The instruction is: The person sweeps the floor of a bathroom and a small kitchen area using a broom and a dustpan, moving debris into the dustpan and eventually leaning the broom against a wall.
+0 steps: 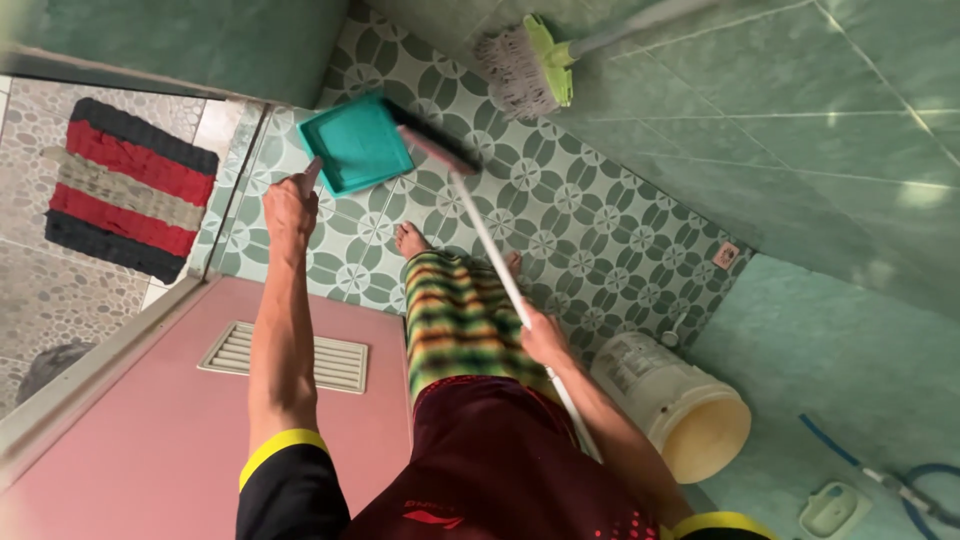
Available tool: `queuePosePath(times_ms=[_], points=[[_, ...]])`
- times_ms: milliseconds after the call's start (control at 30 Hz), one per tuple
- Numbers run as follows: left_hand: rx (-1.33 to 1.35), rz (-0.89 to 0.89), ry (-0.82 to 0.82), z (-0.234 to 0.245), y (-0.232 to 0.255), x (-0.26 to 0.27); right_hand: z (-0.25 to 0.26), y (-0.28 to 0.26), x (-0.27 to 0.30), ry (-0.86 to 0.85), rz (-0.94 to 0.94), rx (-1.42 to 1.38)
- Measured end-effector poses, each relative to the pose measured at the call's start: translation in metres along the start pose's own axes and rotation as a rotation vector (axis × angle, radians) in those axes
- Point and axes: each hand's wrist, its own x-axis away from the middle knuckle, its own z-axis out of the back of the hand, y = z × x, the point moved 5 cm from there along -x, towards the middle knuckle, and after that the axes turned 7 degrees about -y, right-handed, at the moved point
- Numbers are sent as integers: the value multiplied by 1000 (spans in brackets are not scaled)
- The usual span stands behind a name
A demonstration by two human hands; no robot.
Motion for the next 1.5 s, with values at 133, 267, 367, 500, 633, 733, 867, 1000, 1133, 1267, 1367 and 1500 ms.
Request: queuePosePath(times_ms=[133, 267, 367, 500, 633, 733, 867, 1000, 1133, 1267, 1367, 1500], points=[[-106, -159, 93, -6, 19, -17, 37, 46, -3, 56, -202, 116], [-160, -97, -43, -50, 26, -60, 76, 88, -9, 168, -252, 133], [-184, -148, -47, -66, 40, -90, 87, 106, -4, 185, -298, 163], [-214, -218, -68, -80, 60, -125, 87, 113, 2, 274, -254, 80], [-305, -216, -143, -102, 75, -164, 63, 111, -13, 270, -276, 39], [-300, -196, -124, -116, 80, -183, 30, 90, -35, 248, -145, -23], [-430, -247, -105, -123, 95, -201, -18, 48, -55, 47, -216, -2], [-370, -275, -52, -117, 101, -199, -27, 12, -35, 8, -95, 69], [-517, -163, -103, -97, 98, -194, -21, 27, -6, 172, -61, -23], [-320, -382, -190, -42, 123, -177, -10, 86, -5, 137, -246, 6], [-457, -283, -232, -51, 111, -180, 10, 111, -24, 233, -240, -12], [-584, -273, -110, -88, 94, -202, 1, 97, -36, 246, -198, -107]])
